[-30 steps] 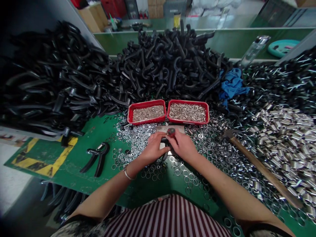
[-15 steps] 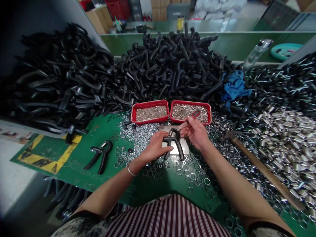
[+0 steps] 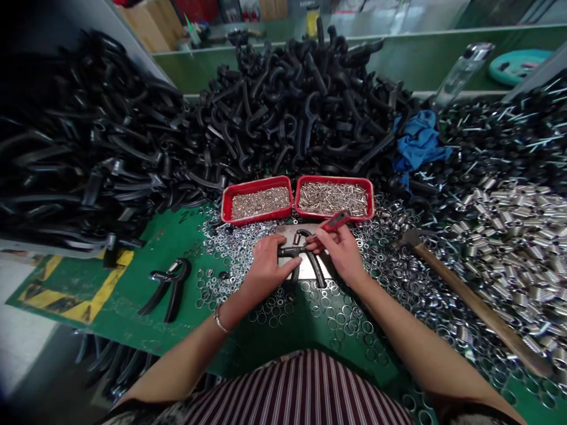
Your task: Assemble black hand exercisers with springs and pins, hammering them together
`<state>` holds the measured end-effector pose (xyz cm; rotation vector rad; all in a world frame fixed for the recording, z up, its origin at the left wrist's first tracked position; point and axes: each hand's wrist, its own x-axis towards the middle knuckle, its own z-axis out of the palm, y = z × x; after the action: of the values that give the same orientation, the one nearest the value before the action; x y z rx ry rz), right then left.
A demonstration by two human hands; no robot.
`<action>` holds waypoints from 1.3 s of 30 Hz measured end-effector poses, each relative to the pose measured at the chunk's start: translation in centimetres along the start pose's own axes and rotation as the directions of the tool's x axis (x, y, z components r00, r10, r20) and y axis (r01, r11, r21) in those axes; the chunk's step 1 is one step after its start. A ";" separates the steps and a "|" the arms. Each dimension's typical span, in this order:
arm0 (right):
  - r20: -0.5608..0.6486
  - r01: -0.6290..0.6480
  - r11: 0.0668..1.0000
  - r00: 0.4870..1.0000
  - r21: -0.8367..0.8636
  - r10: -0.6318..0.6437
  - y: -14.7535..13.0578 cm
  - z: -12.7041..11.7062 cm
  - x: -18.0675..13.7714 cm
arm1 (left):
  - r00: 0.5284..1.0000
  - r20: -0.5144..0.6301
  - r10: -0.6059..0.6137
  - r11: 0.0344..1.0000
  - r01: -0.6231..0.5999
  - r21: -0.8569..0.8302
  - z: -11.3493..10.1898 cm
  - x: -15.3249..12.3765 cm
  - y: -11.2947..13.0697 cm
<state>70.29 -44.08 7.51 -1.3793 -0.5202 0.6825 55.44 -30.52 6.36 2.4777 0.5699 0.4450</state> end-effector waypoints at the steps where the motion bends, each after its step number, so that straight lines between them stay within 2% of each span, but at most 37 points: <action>1: 0.004 0.010 1.000 1.000 -0.015 -0.010 0.1 0.1 0.0 | 1.000 -0.011 0.014 1.000 -0.014 0.010 0.0 -0.5 0.1; 4: 0.031 0.011 0.999 0.999 -0.052 -0.010 0.5 0.5 0.1 | 1.000 0.001 0.012 1.000 -0.012 0.018 0.1 -1.2 0.4; 9: 0.054 -0.002 0.998 0.999 -0.069 0.005 0.9 0.6 0.2 | 0.999 0.048 -0.013 1.000 0.013 -0.007 -0.3 -0.7 0.7; 14: 0.014 -0.003 0.993 1.000 -0.115 0.005 0.8 0.7 -0.3 | 0.999 0.050 -0.017 1.000 0.018 -0.017 -0.4 -0.7 0.5; 16: 0.002 0.027 0.978 1.000 -0.206 -0.028 0.5 0.7 -0.5 | 0.998 0.053 -0.019 1.000 0.020 -0.020 -0.4 -0.9 0.4; 18: 0.056 0.116 0.910 0.993 -0.397 -0.103 0.0 0.9 -0.7 | 0.998 0.067 -0.020 0.999 0.022 -0.025 -0.3 -1.1 0.3; 21: 0.285 0.335 0.665 0.940 -0.667 -0.187 -1.0 1.3 -0.3 | 0.996 0.088 -0.016 0.999 0.020 -0.034 -0.4 -1.2 0.3; 23: 0.431 0.441 0.546 0.889 -0.713 -0.156 -1.7 1.8 0.4 | 0.996 0.090 -0.023 0.999 0.026 -0.030 -0.5 -1.2 0.5; 25: 0.512 0.488 0.521 0.852 -0.701 -0.110 -2.4 2.4 1.4 | 0.994 0.099 -0.049 0.998 0.051 -0.022 -0.7 -1.1 0.8; 27: 0.514 0.450 0.583 0.856 -0.677 -0.063 -3.2 2.7 2.5 | 0.990 0.116 -0.081 0.997 0.083 -0.011 -0.9 -0.9 1.1; 29: 0.491 0.283 0.748 0.869 -0.601 0.065 -4.2 2.5 3.5 | 0.984 0.153 -0.096 0.995 0.097 0.000 -1.2 -0.6 1.4; 31: 0.516 0.073 0.868 0.827 -0.491 0.222 -5.0 1.9 4.1 | 0.976 0.193 -0.099 0.995 0.099 0.009 -1.4 -0.3 1.5; 32: 0.537 -0.016 0.907 0.801 -0.422 0.264 -5.2 1.4 4.2 | 0.973 0.212 -0.095 0.995 0.095 0.011 -1.4 -0.2 1.5; 33: 0.537 -0.080 0.936 0.801 -0.342 0.265 -5.2 0.8 4.2 | 0.969 0.227 -0.092 0.996 0.092 0.011 -1.4 -0.1 1.5; 34: 0.507 -0.116 0.960 0.829 -0.256 0.236 -5.0 0.2 4.1 | 0.967 0.240 -0.088 0.996 0.088 0.010 -1.5 0.1 1.4; 36: 0.362 -0.144 0.986 0.917 -0.089 0.166 -3.8 -0.8 3.6 | 0.962 0.262 -0.076 0.997 0.078 0.004 -1.5 0.3 1.2; 37: 0.279 -0.140 0.989 0.949 -0.041 0.146 -3.1 -1.1 3.3 | 0.960 0.270 -0.074 0.997 0.077 0.001 -1.5 0.4 1.1; 39: 0.179 -0.115 0.992 0.976 -0.048 0.122 -1.5 -1.3 2.5 | 0.958 0.277 -0.079 0.997 0.083 -0.003 -1.5 0.5 0.9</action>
<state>73.15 -43.26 8.66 -1.3989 -0.6006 0.9054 55.55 -30.30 8.21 2.4352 0.5467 0.0666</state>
